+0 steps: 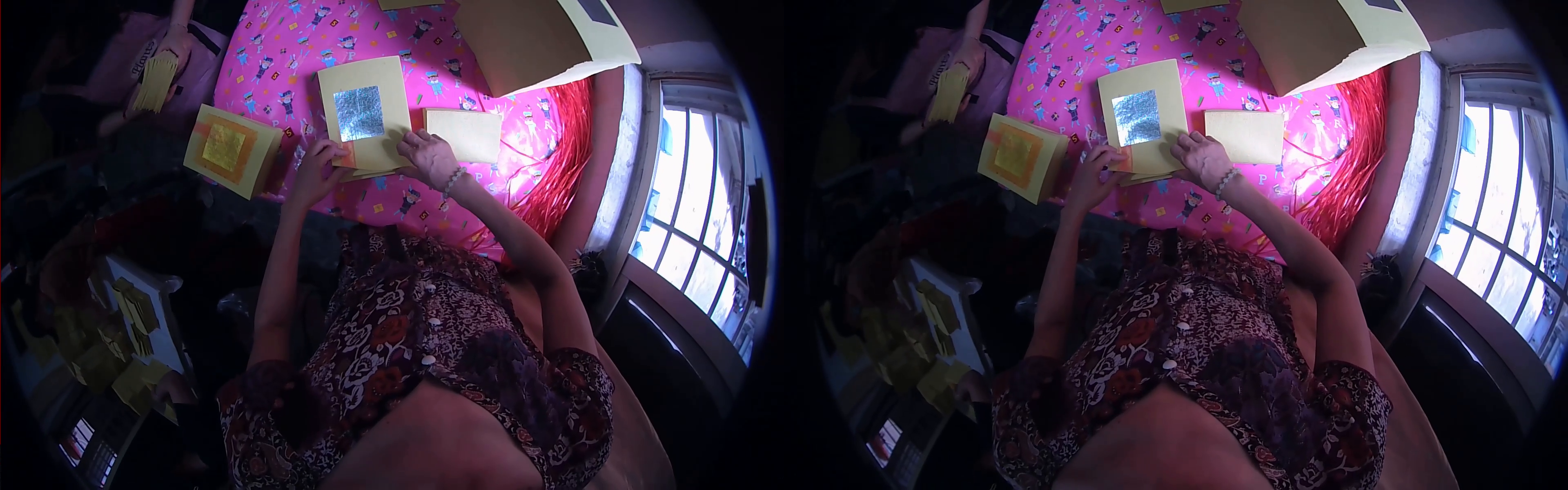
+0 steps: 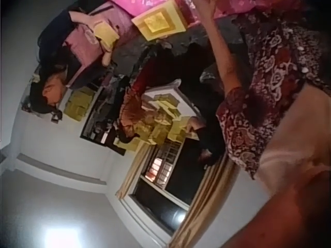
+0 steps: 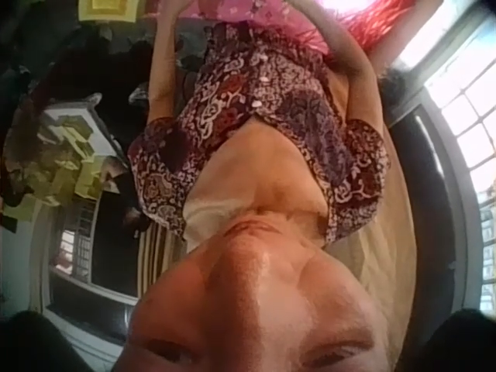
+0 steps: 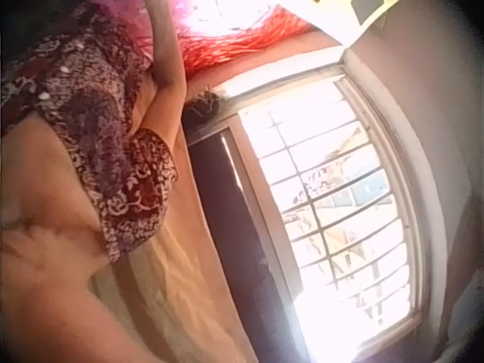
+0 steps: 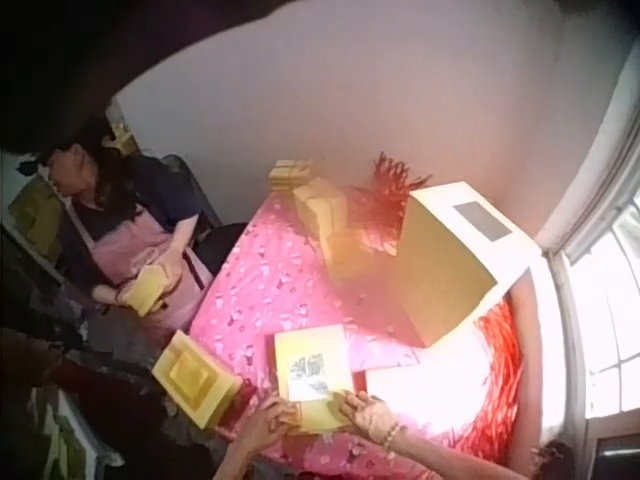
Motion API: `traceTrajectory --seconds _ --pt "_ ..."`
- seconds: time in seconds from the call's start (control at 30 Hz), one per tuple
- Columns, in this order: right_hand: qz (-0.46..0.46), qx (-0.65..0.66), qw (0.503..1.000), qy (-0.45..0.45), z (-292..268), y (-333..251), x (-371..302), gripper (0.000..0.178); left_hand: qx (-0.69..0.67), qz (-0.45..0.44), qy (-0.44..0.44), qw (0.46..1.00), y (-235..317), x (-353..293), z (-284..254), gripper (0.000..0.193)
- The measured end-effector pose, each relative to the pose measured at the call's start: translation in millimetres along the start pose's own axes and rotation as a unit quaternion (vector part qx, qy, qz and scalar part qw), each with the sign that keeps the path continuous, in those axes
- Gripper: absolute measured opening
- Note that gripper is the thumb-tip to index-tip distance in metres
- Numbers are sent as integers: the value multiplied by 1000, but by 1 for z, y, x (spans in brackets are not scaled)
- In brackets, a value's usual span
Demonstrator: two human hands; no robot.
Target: Folding and bundling stacks of yellow paper sheets.
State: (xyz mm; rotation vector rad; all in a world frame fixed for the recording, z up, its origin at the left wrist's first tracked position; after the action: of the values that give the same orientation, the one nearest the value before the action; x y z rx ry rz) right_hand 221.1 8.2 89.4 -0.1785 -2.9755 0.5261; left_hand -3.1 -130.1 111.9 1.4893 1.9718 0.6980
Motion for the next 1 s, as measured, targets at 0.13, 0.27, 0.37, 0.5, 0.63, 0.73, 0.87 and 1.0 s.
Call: traceTrajectory --seconds 0.13,0.27,0.37,0.5,0.63,0.73,0.87,1.0 --pt "17 60 998 -5 -1 8 3 31 -15 8 6 1000 1 -2 -1 32" --pt "27 65 997 -16 -6 12 7 24 5 31 -14 999 8 1 -4 36" --pt "34 94 993 -59 -13 14 15 27 19 25 -4 999 -6 0 -4 33" --pt "-73 70 992 71 -18 19 10 52 4 -38 -22 999 -8 10 -12 19" --pt "-67 9 996 60 -8 33 9 55 9 22 -5 1000 -3 30 -21 17" --pt "-43 101 988 104 -1 43 11 35 20 18 -21 999 -2 39 -28 29" --pt "71 153 979 118 -13 45 31 26 -11 1 36 999 -16 56 -26 32" --pt "165 210 949 166 -8 66 46 33 -85 -108 60 989 -15 78 -20 31"
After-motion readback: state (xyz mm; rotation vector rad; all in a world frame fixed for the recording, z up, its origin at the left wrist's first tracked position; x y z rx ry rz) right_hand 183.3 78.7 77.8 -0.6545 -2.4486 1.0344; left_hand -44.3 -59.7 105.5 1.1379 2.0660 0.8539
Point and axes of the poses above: each hand's wrist, its own x-axis towards the middle knuckle, its own z-axis out of the palm, y = z × x, the point moved 1 cm from there along x, towards the middle knuckle, and after that the axes turned 13 degrees about -z, right-handed, at the moved point
